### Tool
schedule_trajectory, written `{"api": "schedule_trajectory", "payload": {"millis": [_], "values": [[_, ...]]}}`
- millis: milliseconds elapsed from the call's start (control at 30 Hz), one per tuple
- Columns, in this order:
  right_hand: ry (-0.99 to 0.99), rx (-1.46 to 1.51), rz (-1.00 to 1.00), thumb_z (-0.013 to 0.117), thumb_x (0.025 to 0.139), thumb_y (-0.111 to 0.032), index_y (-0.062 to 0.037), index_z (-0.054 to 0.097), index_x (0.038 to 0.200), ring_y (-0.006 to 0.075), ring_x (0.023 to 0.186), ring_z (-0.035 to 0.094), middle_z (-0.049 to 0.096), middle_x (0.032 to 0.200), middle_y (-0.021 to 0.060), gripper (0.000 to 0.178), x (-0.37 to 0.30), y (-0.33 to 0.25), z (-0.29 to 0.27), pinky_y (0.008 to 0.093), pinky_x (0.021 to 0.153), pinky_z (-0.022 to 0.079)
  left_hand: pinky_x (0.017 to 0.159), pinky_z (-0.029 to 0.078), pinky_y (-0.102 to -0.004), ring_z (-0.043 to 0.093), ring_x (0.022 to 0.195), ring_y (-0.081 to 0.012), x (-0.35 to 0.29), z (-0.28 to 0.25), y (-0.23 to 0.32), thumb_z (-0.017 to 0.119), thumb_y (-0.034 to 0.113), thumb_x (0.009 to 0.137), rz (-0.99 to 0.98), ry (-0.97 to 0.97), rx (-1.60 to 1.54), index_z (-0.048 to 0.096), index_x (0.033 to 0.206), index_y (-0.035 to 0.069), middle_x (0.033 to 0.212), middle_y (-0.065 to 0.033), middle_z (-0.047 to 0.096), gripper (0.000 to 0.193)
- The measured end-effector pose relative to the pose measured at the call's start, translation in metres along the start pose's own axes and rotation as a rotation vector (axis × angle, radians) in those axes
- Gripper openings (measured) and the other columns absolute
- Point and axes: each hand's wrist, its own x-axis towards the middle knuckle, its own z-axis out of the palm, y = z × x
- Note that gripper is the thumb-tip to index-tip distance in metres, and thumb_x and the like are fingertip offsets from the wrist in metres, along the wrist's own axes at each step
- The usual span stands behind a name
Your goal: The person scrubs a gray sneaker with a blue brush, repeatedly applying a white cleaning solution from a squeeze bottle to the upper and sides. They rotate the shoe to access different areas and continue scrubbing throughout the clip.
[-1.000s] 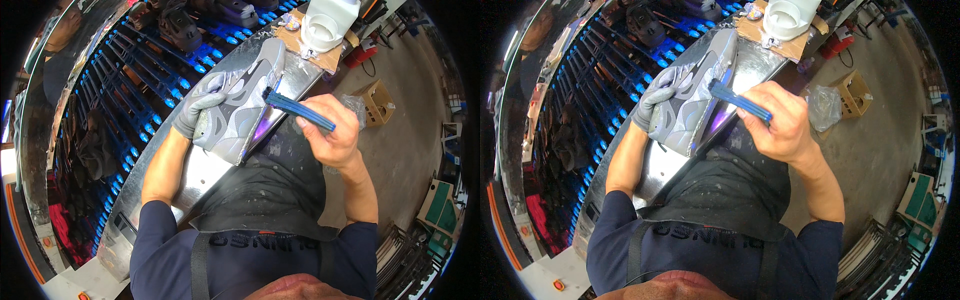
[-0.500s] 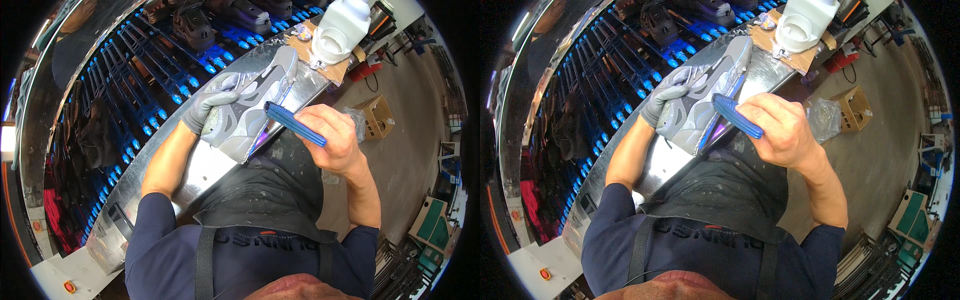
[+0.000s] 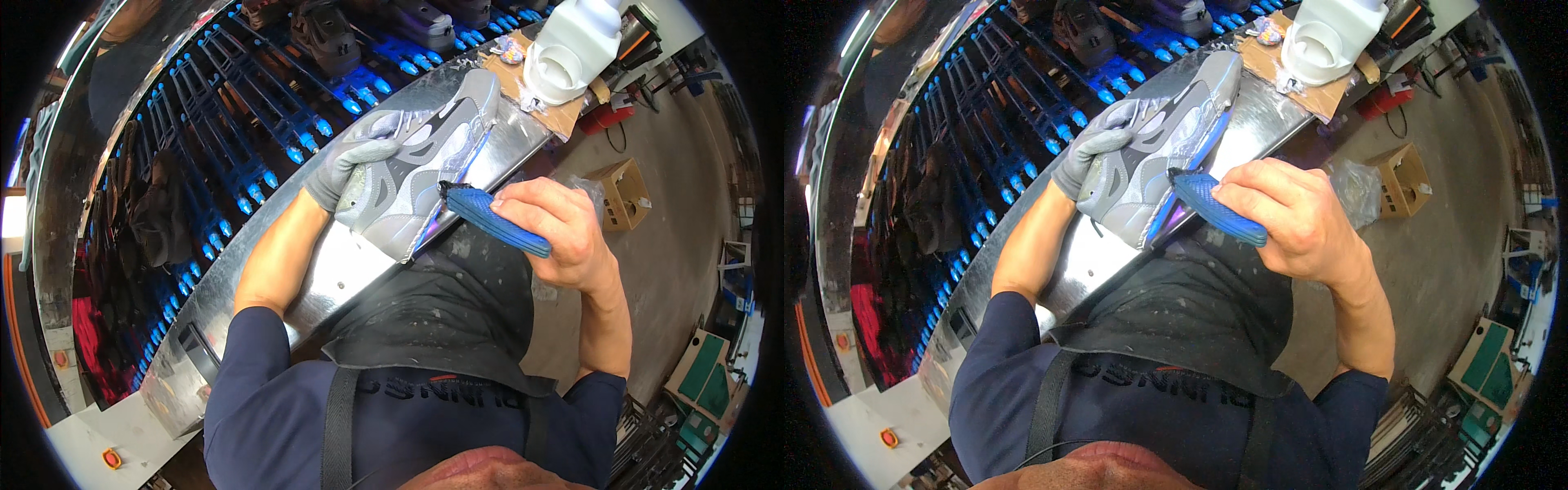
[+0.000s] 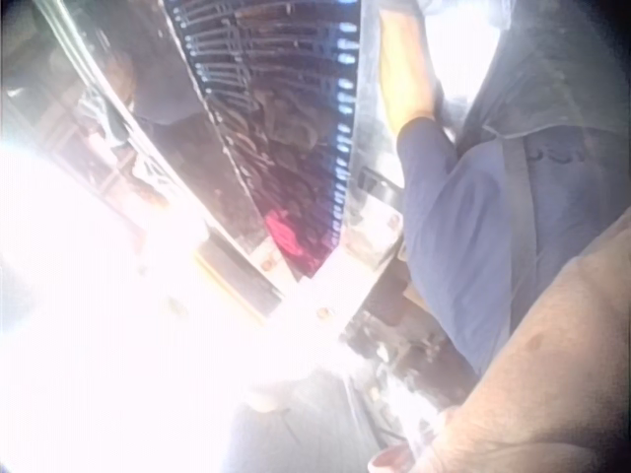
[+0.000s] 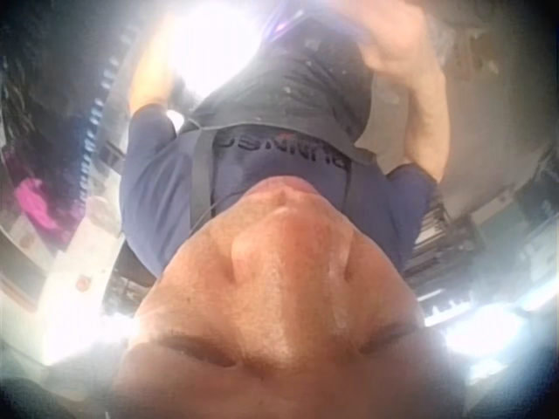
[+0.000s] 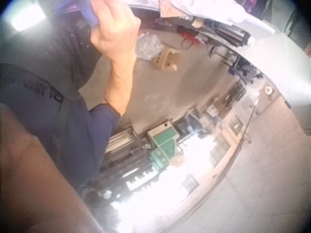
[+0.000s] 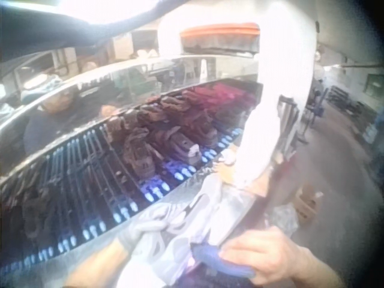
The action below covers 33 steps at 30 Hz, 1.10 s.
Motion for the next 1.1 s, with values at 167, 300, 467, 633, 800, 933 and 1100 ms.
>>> {"api": "schedule_trajectory", "payload": {"millis": [167,300,467,633,800,933,1100], "values": [[0.255,0.011,0.032,0.074,0.079,0.008,0.0029,0.073,0.104,0.0318,0.085,0.075,0.073,0.096,0.0174,0.025,0.005,0.029,0.0,0.0378,0.072,0.06,0.119,0.047,-0.0463,0.059,0.138,-0.0318,0.004,-0.015,-0.006,0.065,0.014,0.095,0.003,-0.012,-0.079,0.04,0.156,-0.002,0.153,-0.0234,0.054,0.068],[0.556,0.629,0.271,0.074,0.095,0.0,0.0067,0.071,0.113,0.0229,0.089,0.073,0.073,0.102,0.0155,0.02,-0.015,0.032,0.039,0.0333,0.074,0.061,0.121,0.045,-0.0456,0.057,0.14,-0.0316,-0.003,-0.02,-0.003,0.062,0.017,0.098,0.082,0.054,-0.035,0.043,0.153,-0.004,0.153,-0.024,0.054,0.062],[0.757,0.788,0.43,0.075,0.095,0.001,0.0083,0.07,0.119,0.0202,0.087,0.073,0.072,0.109,0.0175,0.026,-0.022,0.01,0.102,0.0313,0.077,0.062,0.121,0.043,-0.0447,0.058,0.138,-0.0307,-0.002,-0.012,0.002,0.059,0.019,0.101,0.119,0.056,-0.023,0.045,0.152,-0.003,0.152,-0.0219,0.056,0.057],[0.619,0.52,0.291,0.076,0.091,0.004,0.0074,0.073,0.112,0.0221,0.087,0.072,0.073,0.106,0.0189,0.021,-0.037,-0.003,0.086,0.0315,0.077,0.058,0.118,0.047,-0.0443,0.06,0.136,-0.0307,-0.007,-0.01,0.008,0.056,0.012,0.103,0.159,0.104,-0.049,0.048,0.152,-0.002,0.15,-0.021,0.058,0.051],[0.613,0.48,0.372,0.077,0.089,0.003,0.0086,0.073,0.108,0.0211,0.086,0.069,0.073,0.1,0.0164,0.02,-0.025,0.002,0.047,0.0307,0.079,0.055,0.111,0.053,-0.0415,0.065,0.13,-0.029,-0.005,0.007,0.022,0.059,0.008,0.1,0.162,0.135,0.031,0.051,0.148,-0.002,0.144,-0.0209,0.062,0.05],[0.523,0.336,0.224,0.079,0.087,0.003,0.0076,0.073,0.105,0.0237,0.085,0.07,0.073,0.098,0.018,0.02,-0.021,0.009,0.038,0.032,0.077,0.056,0.117,0.048,-0.0449,0.062,0.135,-0.032,0.001,0.003,0.028,0.063,0.01,0.096,0.183,0.178,0.25,0.048,0.152,-0.003,0.149,-0.023,0.059,0.059],[0.446,0.272,0.128,0.081,0.086,0.002,0.0062,0.073,0.104,0.026,0.084,0.072,0.074,0.097,0.0185,0.02,-0.016,0.007,0.027,0.0325,0.075,0.057,0.115,0.051,-0.0425,0.066,0.129,-0.0295,-0.004,0.017,0.039,0.067,0.009,0.093,0.178,0.268,0.396,0.051,0.148,-0.004,0.143,-0.0212,0.063,0.059]]}}
